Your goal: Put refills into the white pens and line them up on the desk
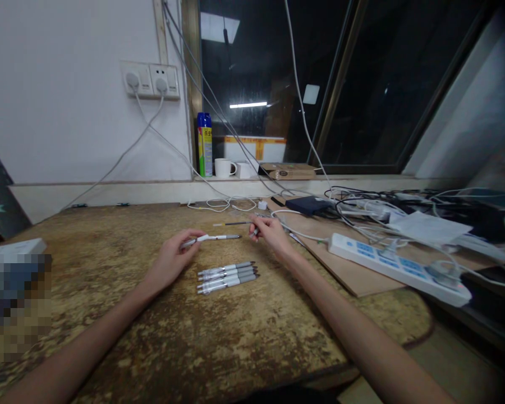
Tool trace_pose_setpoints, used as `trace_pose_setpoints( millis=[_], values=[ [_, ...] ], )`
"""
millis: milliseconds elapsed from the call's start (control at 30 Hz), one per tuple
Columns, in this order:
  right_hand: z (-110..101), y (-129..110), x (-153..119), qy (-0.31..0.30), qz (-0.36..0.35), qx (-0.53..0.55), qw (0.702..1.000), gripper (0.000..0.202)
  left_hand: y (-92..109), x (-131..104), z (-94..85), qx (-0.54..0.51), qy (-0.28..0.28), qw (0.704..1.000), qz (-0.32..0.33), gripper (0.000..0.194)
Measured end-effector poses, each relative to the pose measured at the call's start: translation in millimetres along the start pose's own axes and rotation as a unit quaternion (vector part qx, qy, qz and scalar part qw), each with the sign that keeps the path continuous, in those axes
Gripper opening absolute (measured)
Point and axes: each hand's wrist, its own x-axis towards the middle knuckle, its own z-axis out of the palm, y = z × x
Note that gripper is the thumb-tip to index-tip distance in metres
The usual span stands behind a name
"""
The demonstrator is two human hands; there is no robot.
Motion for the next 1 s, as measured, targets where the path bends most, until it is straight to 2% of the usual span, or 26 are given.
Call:
trace_pose_setpoints(
  millis=[267,733,900,1000],
  values=[
    [1.3,5.3,-0.2,-0.033,0.008,-0.008,0.999,0.058,3.3,-0.5,-0.6,-0.014,0.001,1.0,0.002,0.032],
    [8.6,1.7,-2.4,-0.046,-0.007,-0.047,0.998,0.06,9.9,-1.4,-1.4,0.003,-0.003,1.0,0.013,0.034],
    [15.2,-0.5,-7.3,-0.088,-0.074,-0.099,0.988,0.043,13.6,-3.1,0.0,-0.003,-0.022,1.0,0.009,0.034],
    [20.6,-2.7,-11.4,-0.107,-0.088,-0.114,0.984,0.035,16.0,-4.3,0.5,-0.016,-0.021,1.0,-0.002,0.035]
  ],
)
